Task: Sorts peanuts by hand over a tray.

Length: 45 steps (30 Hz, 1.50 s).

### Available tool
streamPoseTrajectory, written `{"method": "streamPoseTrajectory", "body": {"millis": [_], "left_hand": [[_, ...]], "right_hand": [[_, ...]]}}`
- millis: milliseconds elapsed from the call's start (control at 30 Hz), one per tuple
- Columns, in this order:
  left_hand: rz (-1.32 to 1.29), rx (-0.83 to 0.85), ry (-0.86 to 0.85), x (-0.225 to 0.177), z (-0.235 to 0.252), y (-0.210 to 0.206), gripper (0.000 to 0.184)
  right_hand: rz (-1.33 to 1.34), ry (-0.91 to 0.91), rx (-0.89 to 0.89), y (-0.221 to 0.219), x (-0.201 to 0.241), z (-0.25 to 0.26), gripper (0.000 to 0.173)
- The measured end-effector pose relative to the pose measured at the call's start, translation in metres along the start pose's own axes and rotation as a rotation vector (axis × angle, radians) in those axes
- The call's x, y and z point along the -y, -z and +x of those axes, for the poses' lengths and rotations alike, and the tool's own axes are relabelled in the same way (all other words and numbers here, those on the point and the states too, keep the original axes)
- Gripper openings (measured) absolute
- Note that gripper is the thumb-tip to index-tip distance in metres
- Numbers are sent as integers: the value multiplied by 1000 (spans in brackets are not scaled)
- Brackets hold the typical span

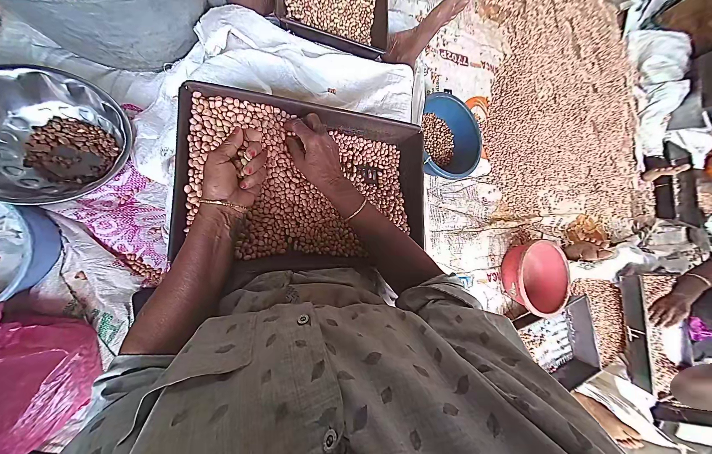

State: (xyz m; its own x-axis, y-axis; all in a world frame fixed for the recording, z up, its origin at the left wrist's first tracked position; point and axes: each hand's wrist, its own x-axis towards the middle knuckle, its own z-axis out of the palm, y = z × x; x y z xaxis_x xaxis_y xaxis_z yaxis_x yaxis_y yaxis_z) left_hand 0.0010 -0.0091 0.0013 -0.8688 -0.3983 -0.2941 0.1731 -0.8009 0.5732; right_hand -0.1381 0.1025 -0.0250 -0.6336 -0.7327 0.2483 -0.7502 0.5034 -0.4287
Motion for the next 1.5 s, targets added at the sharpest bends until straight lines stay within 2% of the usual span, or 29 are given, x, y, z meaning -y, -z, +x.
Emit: {"method": "streamPoseTrajectory", "body": {"millis": [200, 333, 433, 533, 667, 867, 933, 1000, 1067, 1133, 1233, 1367, 1433, 1500], "left_hand": [[-3, 12, -2, 0, 0, 2, 45], [29, 29, 1, 1, 1, 2, 46], [32, 25, 9, -1, -1, 0, 46], [32, 30, 20, -1, -1, -2, 46], [34, 27, 13, -1, -1, -1, 45], [119, 91, 73, 0, -2, -1, 49], [200, 120, 115, 1, -3, -2, 53], [307, 135, 181, 2, -2, -3, 62], [390, 134, 238, 4, -3, -5, 66], [394, 161, 258, 5, -4, -7, 66], [242, 173, 189, 3, -4, -3, 53], [27, 110, 20, 0, 1, 3, 42], [-3, 108, -15, 1, 2, 4, 42], [10, 116, -6, 1, 0, 4, 43]], "right_hand": [[138, 16, 34, 11, -17, 7, 20], [193, -10, 100, 39, -25, 3, 26], [282, 39, 296, 55, -18, -17, 14], [179, 155, 486, 49, -17, -38, 16], [76, 224, 429, 39, -15, -52, 17], [91, 83, 419, 48, -21, -44, 12], [200, 55, 313, 53, -28, -41, 11], [418, 60, 197, 62, -23, -38, 9], [649, 83, 156, 73, -4, -37, 14], [709, 149, 94, 77, 11, -33, 21], [532, 190, -27, 58, 7, -21, 19], [156, 252, 304, 31, -16, -24, 33], [43, 236, 311, 28, -31, -27, 26], [-36, 138, 287, 43, -50, -26, 19]]}}
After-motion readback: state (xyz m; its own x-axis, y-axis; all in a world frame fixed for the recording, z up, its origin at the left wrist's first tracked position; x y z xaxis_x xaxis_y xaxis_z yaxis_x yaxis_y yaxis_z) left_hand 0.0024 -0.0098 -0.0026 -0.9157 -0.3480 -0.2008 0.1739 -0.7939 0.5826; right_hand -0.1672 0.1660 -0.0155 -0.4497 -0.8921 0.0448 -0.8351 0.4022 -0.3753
